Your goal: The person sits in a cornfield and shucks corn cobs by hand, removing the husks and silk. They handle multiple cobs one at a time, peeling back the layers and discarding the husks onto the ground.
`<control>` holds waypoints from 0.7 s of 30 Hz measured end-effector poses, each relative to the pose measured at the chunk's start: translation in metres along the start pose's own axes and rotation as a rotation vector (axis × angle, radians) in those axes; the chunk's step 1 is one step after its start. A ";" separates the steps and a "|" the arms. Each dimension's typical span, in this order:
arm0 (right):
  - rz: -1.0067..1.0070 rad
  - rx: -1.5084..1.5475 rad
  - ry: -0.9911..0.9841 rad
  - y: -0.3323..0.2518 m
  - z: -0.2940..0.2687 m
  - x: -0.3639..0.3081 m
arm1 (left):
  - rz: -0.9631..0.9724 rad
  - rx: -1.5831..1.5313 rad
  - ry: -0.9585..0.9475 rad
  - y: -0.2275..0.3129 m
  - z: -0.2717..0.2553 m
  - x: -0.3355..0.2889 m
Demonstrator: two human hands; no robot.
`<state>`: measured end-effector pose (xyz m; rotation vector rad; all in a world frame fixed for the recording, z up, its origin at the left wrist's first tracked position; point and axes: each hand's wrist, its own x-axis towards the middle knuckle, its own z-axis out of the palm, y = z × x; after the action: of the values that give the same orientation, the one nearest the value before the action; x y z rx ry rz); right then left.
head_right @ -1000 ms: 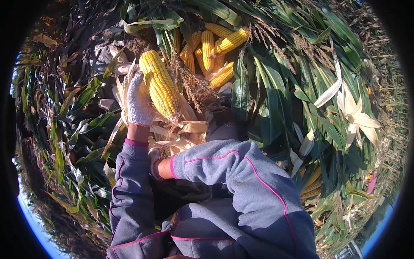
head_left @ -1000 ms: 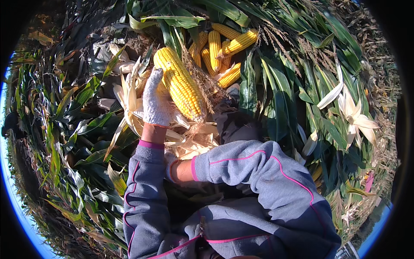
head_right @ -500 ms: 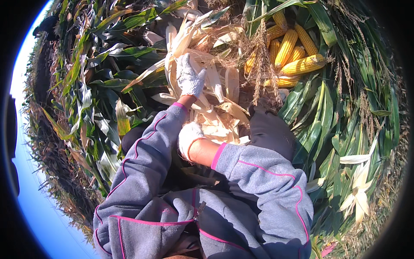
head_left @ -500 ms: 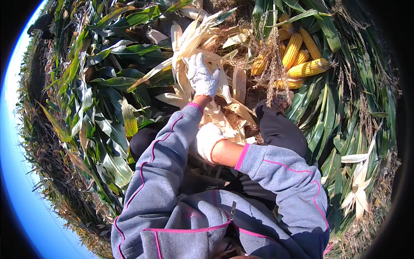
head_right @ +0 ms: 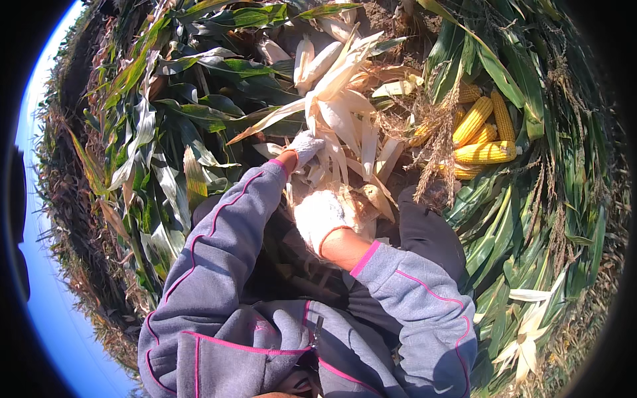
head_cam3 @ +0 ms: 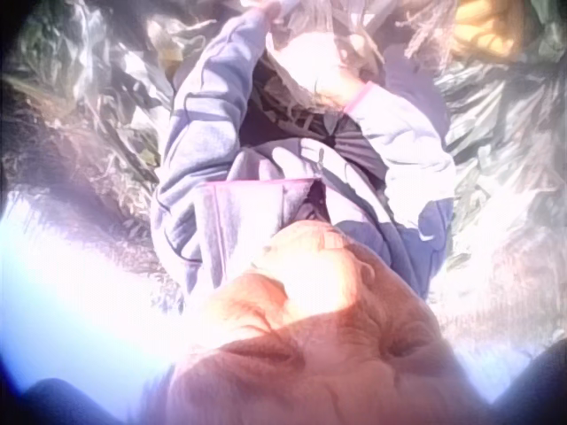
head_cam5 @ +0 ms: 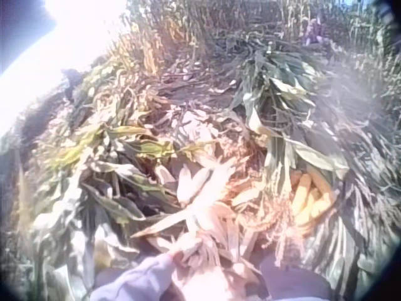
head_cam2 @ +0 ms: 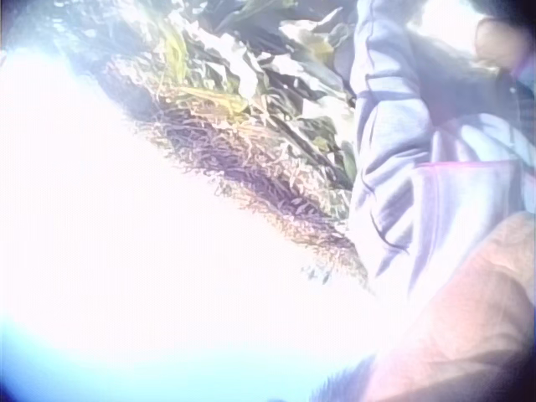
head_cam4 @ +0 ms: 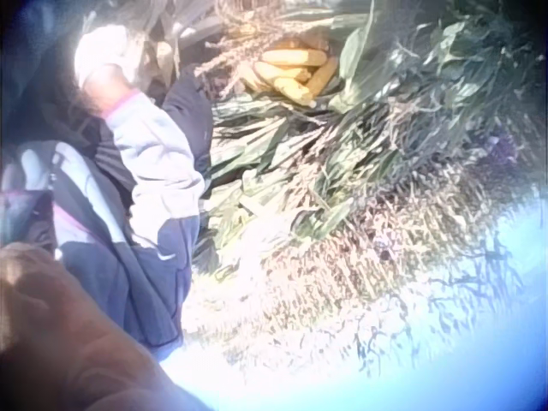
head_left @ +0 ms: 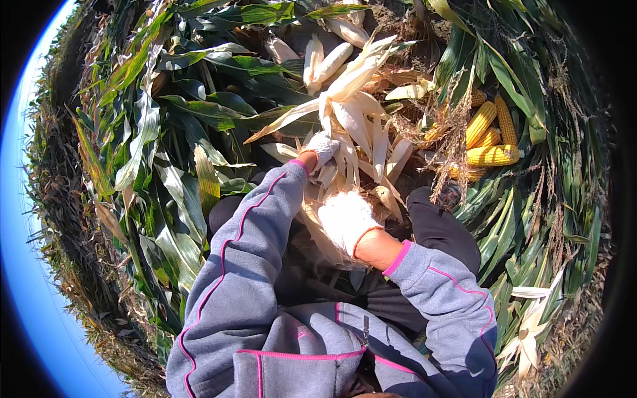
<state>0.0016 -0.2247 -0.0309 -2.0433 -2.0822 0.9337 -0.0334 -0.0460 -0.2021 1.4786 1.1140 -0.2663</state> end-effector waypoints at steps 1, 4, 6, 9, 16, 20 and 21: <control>-0.020 -0.057 -0.027 -0.004 -0.006 0.001 | 0.049 0.190 -0.026 0.006 -0.014 0.001; -0.072 -0.103 -0.058 0.001 0.004 0.001 | 0.130 -0.016 -0.135 0.094 -0.048 -0.052; -0.122 -0.112 -0.038 0.005 0.018 0.003 | 0.246 -0.172 -0.071 0.118 -0.081 -0.062; -0.089 -0.111 -0.014 0.010 0.018 0.008 | 0.475 -0.507 -0.015 0.150 -0.138 -0.101; -0.146 -0.116 0.004 0.011 0.011 0.011 | 0.907 -0.764 0.683 0.097 -0.368 -0.263; -0.147 -0.089 -0.020 0.013 0.010 0.005 | 1.166 -0.979 1.201 0.072 -0.388 -0.333; -0.137 -0.076 0.002 0.014 0.011 0.002 | 1.140 -0.963 1.259 0.081 -0.352 -0.339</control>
<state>0.0087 -0.2273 -0.0469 -1.9051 -2.2566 0.8434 -0.2959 0.1109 0.1869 1.0331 0.8250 1.9265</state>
